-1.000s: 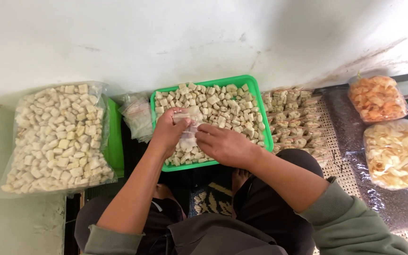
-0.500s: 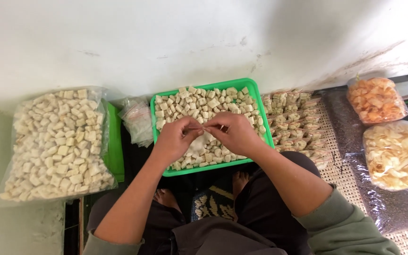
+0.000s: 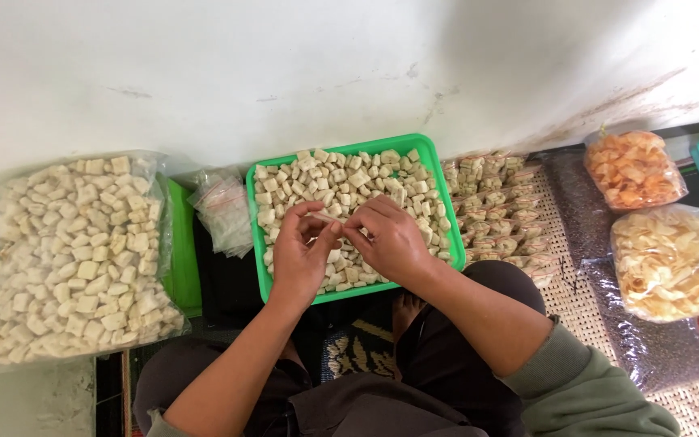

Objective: The person sits on a mat and packs small white food cubes from a green tray into small clear plastic bags. They fill each bag by hand, seal it, and place it on the floor next to other filled bags.

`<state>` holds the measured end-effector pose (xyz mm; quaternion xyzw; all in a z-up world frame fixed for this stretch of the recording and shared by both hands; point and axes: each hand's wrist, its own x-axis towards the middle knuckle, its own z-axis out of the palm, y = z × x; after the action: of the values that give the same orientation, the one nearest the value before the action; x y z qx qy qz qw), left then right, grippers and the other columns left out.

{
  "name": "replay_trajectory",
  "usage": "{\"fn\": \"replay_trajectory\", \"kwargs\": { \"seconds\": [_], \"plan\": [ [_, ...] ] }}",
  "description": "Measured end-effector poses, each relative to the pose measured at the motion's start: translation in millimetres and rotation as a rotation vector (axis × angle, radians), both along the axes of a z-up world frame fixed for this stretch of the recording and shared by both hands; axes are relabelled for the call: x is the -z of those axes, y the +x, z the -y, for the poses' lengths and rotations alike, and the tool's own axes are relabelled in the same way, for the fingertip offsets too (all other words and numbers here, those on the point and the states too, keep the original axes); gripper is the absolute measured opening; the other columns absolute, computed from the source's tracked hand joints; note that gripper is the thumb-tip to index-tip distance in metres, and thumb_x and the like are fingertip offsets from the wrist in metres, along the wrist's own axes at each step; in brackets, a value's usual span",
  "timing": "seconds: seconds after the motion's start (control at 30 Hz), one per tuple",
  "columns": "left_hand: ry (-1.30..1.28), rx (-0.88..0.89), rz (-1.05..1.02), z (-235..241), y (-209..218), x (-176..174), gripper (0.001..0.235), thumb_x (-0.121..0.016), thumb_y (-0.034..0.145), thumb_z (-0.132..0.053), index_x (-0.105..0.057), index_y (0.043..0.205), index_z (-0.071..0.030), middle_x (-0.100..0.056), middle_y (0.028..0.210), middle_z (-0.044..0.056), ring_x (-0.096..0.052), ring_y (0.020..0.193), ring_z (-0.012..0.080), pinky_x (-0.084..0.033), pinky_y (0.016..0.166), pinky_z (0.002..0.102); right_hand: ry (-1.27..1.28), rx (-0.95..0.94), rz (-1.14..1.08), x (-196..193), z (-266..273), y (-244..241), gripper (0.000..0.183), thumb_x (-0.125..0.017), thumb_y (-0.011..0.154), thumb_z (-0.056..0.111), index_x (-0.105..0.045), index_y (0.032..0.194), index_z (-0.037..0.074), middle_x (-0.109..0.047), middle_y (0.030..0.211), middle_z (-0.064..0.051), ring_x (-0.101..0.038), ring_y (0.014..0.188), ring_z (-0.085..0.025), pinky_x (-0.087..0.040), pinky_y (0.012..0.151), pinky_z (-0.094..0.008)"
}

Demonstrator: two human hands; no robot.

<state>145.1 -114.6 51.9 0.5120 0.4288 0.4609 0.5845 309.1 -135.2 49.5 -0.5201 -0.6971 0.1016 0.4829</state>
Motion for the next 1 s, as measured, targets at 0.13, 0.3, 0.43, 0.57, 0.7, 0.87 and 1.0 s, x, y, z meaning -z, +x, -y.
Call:
{"fn": "replay_trajectory", "kwargs": {
  "seconds": [0.13, 0.3, 0.43, 0.57, 0.7, 0.87, 1.0],
  "plan": [
    [-0.015, -0.015, 0.016, -3, -2, -7, 0.038, -0.070, 0.093, 0.001, -0.057, 0.129, -0.002, -0.074, 0.095, 0.020, -0.076, 0.084, 0.0272, -0.066, 0.073, 0.035, -0.059, -0.050, -0.070, 6, 1, 2, 0.012, -0.081, 0.081, 0.001, -0.072, 0.083, 0.009, -0.068, 0.080, -0.009, -0.067, 0.073, -0.028, -0.059, 0.053, -0.031],
    [-0.015, -0.006, 0.029, -2, -4, -9, 0.046, -0.072, 0.091, 0.001, -0.055, 0.133, -0.004, -0.073, 0.091, 0.020, -0.076, 0.082, 0.0279, -0.067, 0.072, 0.035, -0.119, -0.087, -0.129, 4, 1, 2, 0.014, -0.082, 0.081, -0.002, -0.071, 0.084, 0.006, -0.070, 0.083, -0.013, -0.069, 0.077, -0.033, -0.061, 0.054, -0.034],
    [-0.009, -0.021, -0.032, -1, -5, -14, 0.051, -0.080, 0.086, -0.003, -0.058, 0.131, -0.008, -0.073, 0.090, 0.017, -0.075, 0.077, 0.0256, -0.067, 0.069, 0.034, -0.103, -0.114, -0.145, 2, 3, 0, 0.014, -0.081, 0.081, -0.004, -0.070, 0.083, 0.005, -0.069, 0.085, -0.012, -0.068, 0.077, -0.033, -0.062, 0.056, -0.033],
    [-0.016, -0.040, -0.059, -2, -5, -11, 0.044, -0.074, 0.089, 0.001, -0.057, 0.129, -0.006, -0.074, 0.090, 0.020, -0.076, 0.077, 0.0266, -0.067, 0.071, 0.035, -0.104, -0.120, -0.104, 1, 4, -3, 0.013, -0.080, 0.083, -0.003, -0.070, 0.084, 0.006, -0.070, 0.087, -0.012, -0.069, 0.079, -0.031, -0.062, 0.057, -0.032],
    [-0.069, -0.041, -0.005, -5, -6, -10, 0.043, -0.071, 0.091, 0.004, -0.056, 0.130, -0.005, -0.074, 0.093, 0.023, -0.076, 0.080, 0.0269, -0.068, 0.072, 0.034, -0.158, -0.134, -0.230, -1, 4, -4, 0.010, -0.080, 0.085, -0.001, -0.072, 0.090, 0.004, -0.070, 0.089, -0.015, -0.071, 0.078, -0.031, -0.064, 0.062, -0.032],
    [-0.017, -0.036, -0.041, -7, -8, -4, 0.041, -0.071, 0.091, 0.003, -0.056, 0.127, -0.008, -0.074, 0.092, 0.019, -0.074, 0.080, 0.0250, -0.066, 0.070, 0.034, -0.163, -0.115, -0.212, -1, 5, -11, 0.011, -0.081, 0.084, 0.003, -0.075, 0.093, 0.004, -0.072, 0.090, -0.014, -0.073, 0.075, -0.029, -0.065, 0.060, -0.030],
    [0.027, -0.031, -0.080, -9, -9, 4, 0.037, -0.070, 0.092, 0.000, -0.056, 0.124, -0.011, -0.074, 0.090, 0.014, -0.072, 0.078, 0.0203, -0.063, 0.068, 0.030, -0.200, -0.114, -0.274, -5, 5, -12, 0.012, -0.083, 0.084, 0.004, -0.075, 0.093, 0.001, -0.073, 0.089, -0.016, -0.074, 0.073, -0.030, -0.065, 0.061, -0.032]
  ]
}}
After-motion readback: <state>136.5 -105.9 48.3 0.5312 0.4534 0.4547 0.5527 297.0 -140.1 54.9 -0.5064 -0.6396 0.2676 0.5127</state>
